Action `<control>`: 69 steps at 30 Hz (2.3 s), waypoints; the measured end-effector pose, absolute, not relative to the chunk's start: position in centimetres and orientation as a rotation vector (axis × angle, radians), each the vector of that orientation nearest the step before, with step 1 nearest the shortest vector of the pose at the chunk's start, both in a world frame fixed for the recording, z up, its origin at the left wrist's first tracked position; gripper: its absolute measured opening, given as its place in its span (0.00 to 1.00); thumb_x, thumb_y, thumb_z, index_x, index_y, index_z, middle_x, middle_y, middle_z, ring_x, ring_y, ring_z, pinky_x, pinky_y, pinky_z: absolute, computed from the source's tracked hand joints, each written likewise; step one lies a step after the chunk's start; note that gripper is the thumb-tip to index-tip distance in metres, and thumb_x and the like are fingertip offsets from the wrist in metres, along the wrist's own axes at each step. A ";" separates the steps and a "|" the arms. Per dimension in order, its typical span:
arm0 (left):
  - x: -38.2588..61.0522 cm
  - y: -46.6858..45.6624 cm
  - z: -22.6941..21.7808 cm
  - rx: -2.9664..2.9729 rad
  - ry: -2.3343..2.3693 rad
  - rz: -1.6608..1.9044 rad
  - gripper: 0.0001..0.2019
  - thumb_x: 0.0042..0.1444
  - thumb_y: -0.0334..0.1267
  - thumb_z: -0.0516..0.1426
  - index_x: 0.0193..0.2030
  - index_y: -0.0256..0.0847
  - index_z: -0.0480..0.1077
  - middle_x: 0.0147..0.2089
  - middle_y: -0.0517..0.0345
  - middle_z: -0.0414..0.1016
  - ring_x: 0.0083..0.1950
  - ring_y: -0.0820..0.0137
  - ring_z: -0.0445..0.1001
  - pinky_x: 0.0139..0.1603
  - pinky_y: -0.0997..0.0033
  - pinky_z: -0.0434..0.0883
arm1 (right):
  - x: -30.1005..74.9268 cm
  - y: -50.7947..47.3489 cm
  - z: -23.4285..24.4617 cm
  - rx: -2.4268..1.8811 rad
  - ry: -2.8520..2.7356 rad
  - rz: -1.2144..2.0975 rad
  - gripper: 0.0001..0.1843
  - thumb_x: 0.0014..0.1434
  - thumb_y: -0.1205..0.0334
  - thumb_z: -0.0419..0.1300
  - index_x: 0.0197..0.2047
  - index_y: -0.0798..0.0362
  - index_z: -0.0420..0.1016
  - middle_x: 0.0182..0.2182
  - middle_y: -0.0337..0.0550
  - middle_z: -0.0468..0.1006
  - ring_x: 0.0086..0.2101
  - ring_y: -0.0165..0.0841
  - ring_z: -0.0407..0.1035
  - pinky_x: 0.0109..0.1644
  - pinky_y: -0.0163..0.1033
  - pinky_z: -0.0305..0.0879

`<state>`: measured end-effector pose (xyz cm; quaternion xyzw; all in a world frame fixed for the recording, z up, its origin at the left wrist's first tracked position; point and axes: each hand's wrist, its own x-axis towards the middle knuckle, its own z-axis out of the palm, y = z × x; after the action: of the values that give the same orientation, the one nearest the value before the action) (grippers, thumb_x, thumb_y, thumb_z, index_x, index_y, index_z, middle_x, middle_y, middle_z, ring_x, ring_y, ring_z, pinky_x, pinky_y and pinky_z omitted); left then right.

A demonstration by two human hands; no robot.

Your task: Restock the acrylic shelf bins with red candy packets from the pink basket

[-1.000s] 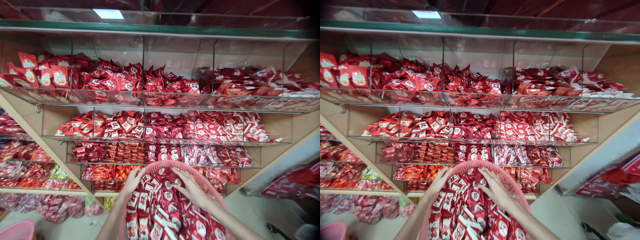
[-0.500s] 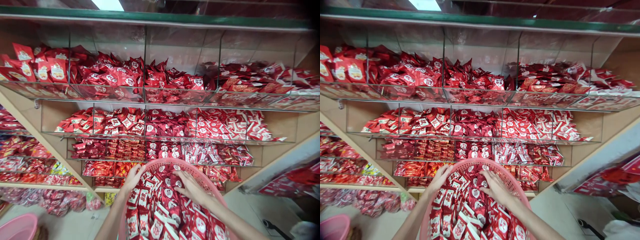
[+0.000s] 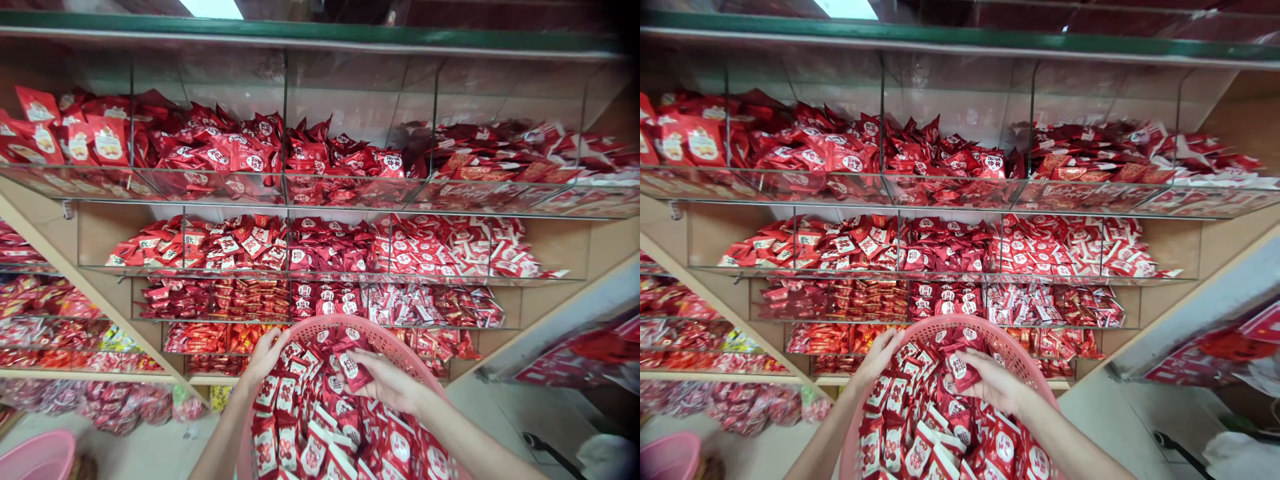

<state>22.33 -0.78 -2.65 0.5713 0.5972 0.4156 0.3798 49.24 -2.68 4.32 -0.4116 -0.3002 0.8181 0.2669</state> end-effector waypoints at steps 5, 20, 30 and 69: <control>22.4 -0.8 -2.6 1.460 1.529 1.074 0.20 0.54 0.56 0.49 0.24 0.40 0.57 0.26 0.65 0.59 0.29 0.73 0.59 0.33 0.76 0.58 | 50.1 -2.6 3.4 -1.526 -0.967 1.825 0.22 0.44 0.53 0.67 0.42 0.51 0.70 0.45 0.44 0.73 0.41 0.33 0.69 0.46 0.39 0.65; 22.5 -0.8 -2.7 1.449 1.524 1.089 0.20 0.54 0.56 0.49 0.25 0.40 0.58 0.26 0.65 0.60 0.29 0.73 0.60 0.32 0.76 0.58 | 50.8 -3.0 0.8 -1.431 -1.062 1.815 0.18 0.44 0.53 0.66 0.30 0.53 0.64 0.23 0.33 0.68 0.20 0.23 0.64 0.22 0.29 0.60; 22.5 -1.0 -2.6 1.446 1.531 1.071 0.19 0.54 0.54 0.49 0.26 0.40 0.59 0.26 0.64 0.60 0.30 0.73 0.59 0.31 0.77 0.58 | 49.8 -3.2 -0.1 -1.379 -0.955 1.723 0.28 0.42 0.51 0.68 0.40 0.50 0.58 0.30 0.34 0.68 0.30 0.34 0.75 0.42 0.40 0.73; 22.4 -0.9 -2.7 1.397 1.515 1.066 0.20 0.54 0.56 0.49 0.26 0.40 0.58 0.28 0.64 0.60 0.32 0.72 0.61 0.35 0.76 0.59 | 47.7 -0.9 0.3 -1.597 -2.317 0.352 0.15 0.54 0.52 0.57 0.42 0.52 0.71 0.23 0.46 0.75 0.27 0.41 0.71 0.28 0.36 0.57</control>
<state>22.40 -0.93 -2.67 0.5522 0.5986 0.4211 0.3994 47.67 -0.88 0.27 -0.5564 -0.8076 0.1226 0.1523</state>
